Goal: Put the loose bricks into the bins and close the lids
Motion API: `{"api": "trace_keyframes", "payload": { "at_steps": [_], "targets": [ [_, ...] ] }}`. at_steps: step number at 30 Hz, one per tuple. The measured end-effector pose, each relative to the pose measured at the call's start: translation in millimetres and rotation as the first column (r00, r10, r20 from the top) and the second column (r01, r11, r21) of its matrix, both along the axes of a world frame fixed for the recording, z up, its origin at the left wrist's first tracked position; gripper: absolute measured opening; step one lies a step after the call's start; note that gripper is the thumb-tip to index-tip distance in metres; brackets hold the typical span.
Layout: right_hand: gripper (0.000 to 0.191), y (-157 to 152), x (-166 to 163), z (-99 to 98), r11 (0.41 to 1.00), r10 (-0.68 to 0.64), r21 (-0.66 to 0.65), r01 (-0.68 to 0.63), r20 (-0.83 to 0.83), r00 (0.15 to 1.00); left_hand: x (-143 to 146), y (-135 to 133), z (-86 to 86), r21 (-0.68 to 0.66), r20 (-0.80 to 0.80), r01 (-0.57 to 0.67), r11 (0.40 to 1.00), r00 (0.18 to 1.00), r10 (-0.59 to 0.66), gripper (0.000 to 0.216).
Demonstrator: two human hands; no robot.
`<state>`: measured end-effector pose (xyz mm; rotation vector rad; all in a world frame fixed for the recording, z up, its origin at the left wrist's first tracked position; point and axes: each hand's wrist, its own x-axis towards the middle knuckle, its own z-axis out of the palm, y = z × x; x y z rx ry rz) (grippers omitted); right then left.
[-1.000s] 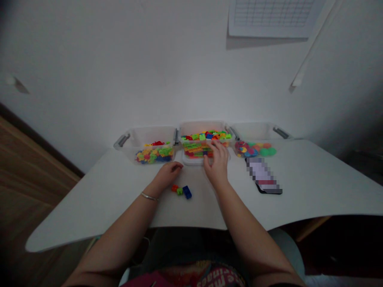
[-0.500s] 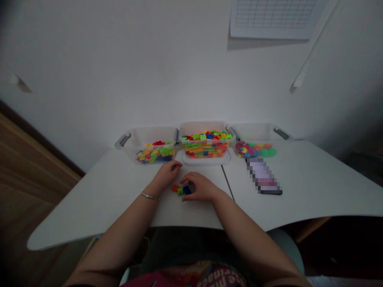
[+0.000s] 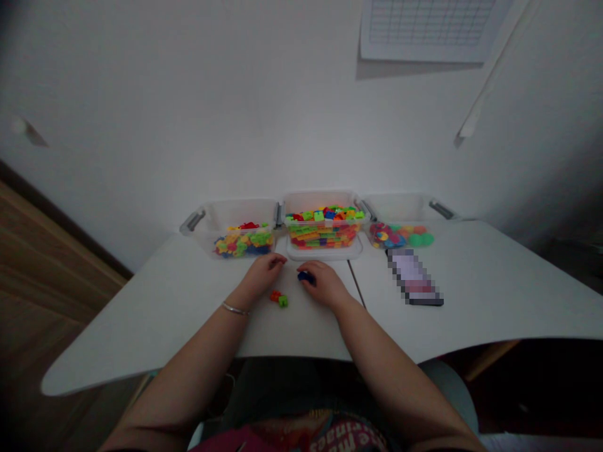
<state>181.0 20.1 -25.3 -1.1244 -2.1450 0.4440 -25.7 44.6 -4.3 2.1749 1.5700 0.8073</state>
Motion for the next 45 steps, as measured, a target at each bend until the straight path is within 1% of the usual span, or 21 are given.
{"api": "trace_keyframes", "payload": {
  "at_steps": [2, 4, 7, 10, 14, 20, 22, 24, 26, 27, 29, 30, 32, 35, 37, 39, 42, 45],
  "targets": [
    [0.027, 2, 2, -1.3, 0.994, -0.112, 0.023, 0.111, 0.058, 0.992, 0, 1, -1.3, -0.001, 0.010, 0.001, 1.000, 1.000, -0.001, 0.025],
    [0.025, 3, 4, -2.9, 0.975, -0.223, 0.042, 0.220, 0.098, 0.970, -1, 1, -2.7, 0.001, 0.013, 0.002, 1.000, 1.000, -0.002, 0.024],
    [0.022, 4, 6, -4.5, 0.954, -0.298, 0.062, 0.292, 0.125, 0.947, -1, 2, -4.2, 0.000, 0.007, -0.003, 1.000, 1.000, 0.003, 0.024],
    [0.020, 4, 7, -4.0, 0.955, -0.295, 0.060, 0.289, 0.145, 0.944, -1, 2, -5.4, -0.001, 0.009, -0.004, 1.000, 1.000, 0.004, 0.023],
    [0.018, 3, 5, -2.0, 0.966, -0.258, 0.027, 0.257, 0.137, 0.956, -2, 4, -8.3, 0.010, 0.010, 0.005, 1.000, 1.000, -0.005, 0.023],
    [0.018, -1, -1, -0.3, 0.986, -0.147, -0.062, 0.158, 0.152, 0.977, -1, 5, -9.2, 0.001, 0.002, 0.004, 1.000, 1.000, -0.004, 0.023],
    [0.016, -3, -3, 4.0, 0.984, -0.138, -0.094, 0.150, 0.117, 0.983, 0, 4, -7.7, -0.007, 0.001, 0.005, 1.000, 1.000, -0.005, 0.023],
    [0.013, -2, -2, 13.3, 0.976, -0.187, -0.110, 0.188, 0.020, 0.982, 0, 3, -6.5, -0.011, 0.001, 0.005, 1.000, 1.000, -0.005, 0.023],
    [0.012, 1, 3, 27.8, 0.959, -0.283, -0.069, 0.276, -0.136, 0.949, -1, 1, -6.4, -0.014, -0.004, 0.006, 1.000, 1.000, -0.006, 0.023],
    [0.014, 4, 8, 36.4, 0.940, -0.337, -0.022, 0.341, -0.227, 0.914, -2, 1, -6.9, -0.015, -0.006, 0.005, 1.000, 1.000, -0.005, 0.024],
    [0.016, 13, 19, 54.5, 0.882, -0.401, 0.083, 0.465, -0.387, 0.830, -4, 0, -8.6, -0.018, -0.008, 0.001, 1.000, 1.000, -0.001, 0.024],
    [0.018, 19, 26, 63.0, 0.850, -0.417, 0.120, 0.513, -0.440, 0.795, -5, 0, -9.6, -0.019, -0.008, -0.002, 1.000, 1.000, 0.002, 0.025],
    [0.018, 32, 38, 76.5, 0.791, -0.460, 0.157, 0.591, -0.485, 0.744, -8, 0, -11.7, -0.017, -0.012, -0.004, 1.000, 1.000, 0.004, 0.025],
    [0.016, 49, 52, 85.4, 0.743, -0.528, 0.165, 0.649, -0.451, 0.719, -11, 1, -14.5, -0.012, -0.012, -0.004, 1.000, 1.000, 0.004, 0.025],
    [0.014, 58, 55, 84.4, 0.736, -0.548, 0.191, 0.650, -0.395, 0.737, -12, 2, -16.0, -0.011, -0.011, -0.004, 1.000, 1.000, 0.004, 0.025],
    [0.014, 62, 55, 80.4, 0.737, -0.541, 0.248, 0.628, -0.339, 0.769, -12, 3, -16.8, -0.005, -0.014, -0.004, 1.000, 1.000, 0.004, 0.025],
    [0.019, 59, 48, 73.9, 0.722, -0.534, 0.359, 0.592, -0.256, 0.806, -11, 2, -16.2, 0.008, -0.014, 0.003, 1.000, 1.000, -0.003, 0.025],
    [0.027, 50, 37, 69.6, 0.702, -0.561, 0.431, 0.567, -0.156, 0.813, -8, 2, -14.4, 0.004, -0.012, -0.002, 1.000, 1.000, 0.002, 0.025]
  ]
}}
